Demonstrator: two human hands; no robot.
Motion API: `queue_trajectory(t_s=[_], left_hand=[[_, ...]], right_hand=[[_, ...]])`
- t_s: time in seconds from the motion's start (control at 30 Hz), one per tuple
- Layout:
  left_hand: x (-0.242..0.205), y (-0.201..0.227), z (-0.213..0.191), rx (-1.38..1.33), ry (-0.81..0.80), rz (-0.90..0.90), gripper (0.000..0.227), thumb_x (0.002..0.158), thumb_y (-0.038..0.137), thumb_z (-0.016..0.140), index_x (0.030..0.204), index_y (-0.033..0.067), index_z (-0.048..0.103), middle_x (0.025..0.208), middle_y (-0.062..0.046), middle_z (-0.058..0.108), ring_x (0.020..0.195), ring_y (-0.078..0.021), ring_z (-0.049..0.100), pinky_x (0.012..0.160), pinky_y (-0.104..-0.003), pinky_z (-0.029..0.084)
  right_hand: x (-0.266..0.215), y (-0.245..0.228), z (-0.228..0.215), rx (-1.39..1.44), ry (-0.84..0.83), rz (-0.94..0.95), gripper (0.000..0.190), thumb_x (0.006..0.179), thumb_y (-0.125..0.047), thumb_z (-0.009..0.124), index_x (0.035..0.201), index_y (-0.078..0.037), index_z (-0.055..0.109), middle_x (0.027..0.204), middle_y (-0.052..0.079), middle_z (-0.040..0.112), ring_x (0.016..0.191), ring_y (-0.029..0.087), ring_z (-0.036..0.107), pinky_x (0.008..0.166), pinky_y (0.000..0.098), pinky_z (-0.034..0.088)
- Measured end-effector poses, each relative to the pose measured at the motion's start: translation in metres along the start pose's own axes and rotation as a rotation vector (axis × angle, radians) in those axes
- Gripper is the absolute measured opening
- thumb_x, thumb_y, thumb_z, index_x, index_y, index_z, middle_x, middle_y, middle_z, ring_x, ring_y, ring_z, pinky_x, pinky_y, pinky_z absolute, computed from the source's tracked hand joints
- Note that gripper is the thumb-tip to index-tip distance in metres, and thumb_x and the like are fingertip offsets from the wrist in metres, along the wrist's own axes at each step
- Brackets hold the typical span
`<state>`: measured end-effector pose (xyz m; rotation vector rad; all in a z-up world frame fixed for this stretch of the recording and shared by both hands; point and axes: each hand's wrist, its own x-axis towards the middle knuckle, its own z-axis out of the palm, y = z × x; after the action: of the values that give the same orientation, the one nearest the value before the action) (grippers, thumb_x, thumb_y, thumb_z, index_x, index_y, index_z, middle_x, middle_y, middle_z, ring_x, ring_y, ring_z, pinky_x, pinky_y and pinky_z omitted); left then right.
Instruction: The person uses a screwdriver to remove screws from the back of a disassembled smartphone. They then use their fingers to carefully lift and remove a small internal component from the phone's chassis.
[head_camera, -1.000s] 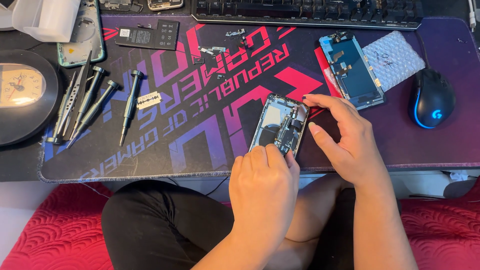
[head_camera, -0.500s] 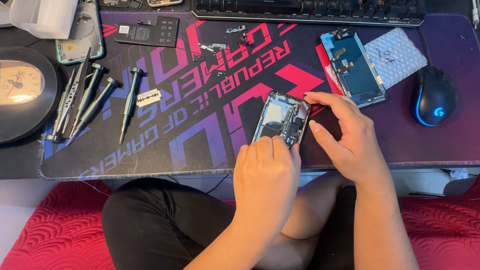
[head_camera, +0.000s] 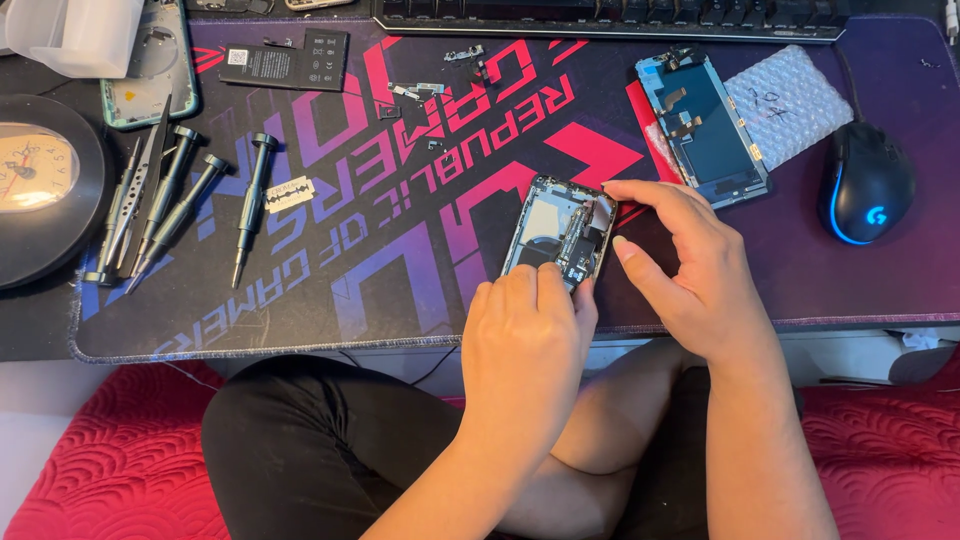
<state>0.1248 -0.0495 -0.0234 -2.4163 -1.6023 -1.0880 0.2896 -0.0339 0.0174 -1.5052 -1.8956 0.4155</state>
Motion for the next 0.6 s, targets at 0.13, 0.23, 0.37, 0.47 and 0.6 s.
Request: queue_trajectory(t_s=[0.13,0.23,0.37,0.47,0.6], left_hand=[[0.0011,0.0001,0.0012,-0.033,0.015,0.006,0.031,0.100,0.022,0.074,0.082,0.0070,0.054,0.075,-0.005,0.043,0.060,-0.0234,0.041,0.059,-0.037,0.038],[0.0019,-0.0004,0.0007,-0.059,0.006,-0.021,0.030,0.099,0.022,0.075,0.082,0.0065,0.055,0.075,-0.006,0.044,0.059,-0.0250,0.043,0.059,-0.038,0.040],[0.0019,-0.0018,0.0014,-0.082,-0.017,-0.050,0.027,0.096,0.021,0.077,0.086,0.0058,0.058,0.077,-0.008,0.047,0.060,-0.0277,0.045,0.060,-0.040,0.043],[0.0046,-0.0015,-0.0038,-0.064,-0.056,-0.050,0.032,0.098,0.019,0.075,0.080,0.0077,0.050,0.076,-0.007,0.045,0.062,-0.0272,0.046,0.062,-0.040,0.043],[0.0044,-0.0004,-0.0039,-0.101,-0.082,-0.067,0.031,0.098,0.020,0.073,0.080,0.0065,0.051,0.077,-0.009,0.047,0.062,-0.0295,0.047,0.064,-0.042,0.044]], right_hand=[[0.0002,-0.0001,-0.0003,-0.015,-0.003,0.008,0.038,0.097,-0.012,0.054,0.133,0.000,0.059,0.131,0.013,0.066,0.125,0.029,0.059,0.108,0.0412,0.044],[0.0000,-0.0002,-0.0003,-0.014,-0.005,0.012,0.039,0.097,-0.013,0.054,0.133,0.000,0.059,0.131,0.012,0.066,0.125,0.028,0.058,0.108,0.0412,0.044],[-0.0002,0.0002,-0.0006,-0.005,-0.002,0.004,0.038,0.097,-0.012,0.054,0.133,0.001,0.059,0.132,0.013,0.066,0.125,0.029,0.058,0.109,0.0420,0.044],[0.0000,0.0014,0.0004,-0.028,0.008,0.003,0.039,0.095,-0.011,0.059,0.132,-0.001,0.060,0.129,0.012,0.067,0.122,0.028,0.060,0.107,0.0413,0.045],[-0.0006,0.0037,0.0011,-0.025,0.014,-0.018,0.038,0.096,-0.010,0.059,0.133,0.000,0.060,0.128,0.013,0.067,0.120,0.029,0.061,0.107,0.0415,0.045]])
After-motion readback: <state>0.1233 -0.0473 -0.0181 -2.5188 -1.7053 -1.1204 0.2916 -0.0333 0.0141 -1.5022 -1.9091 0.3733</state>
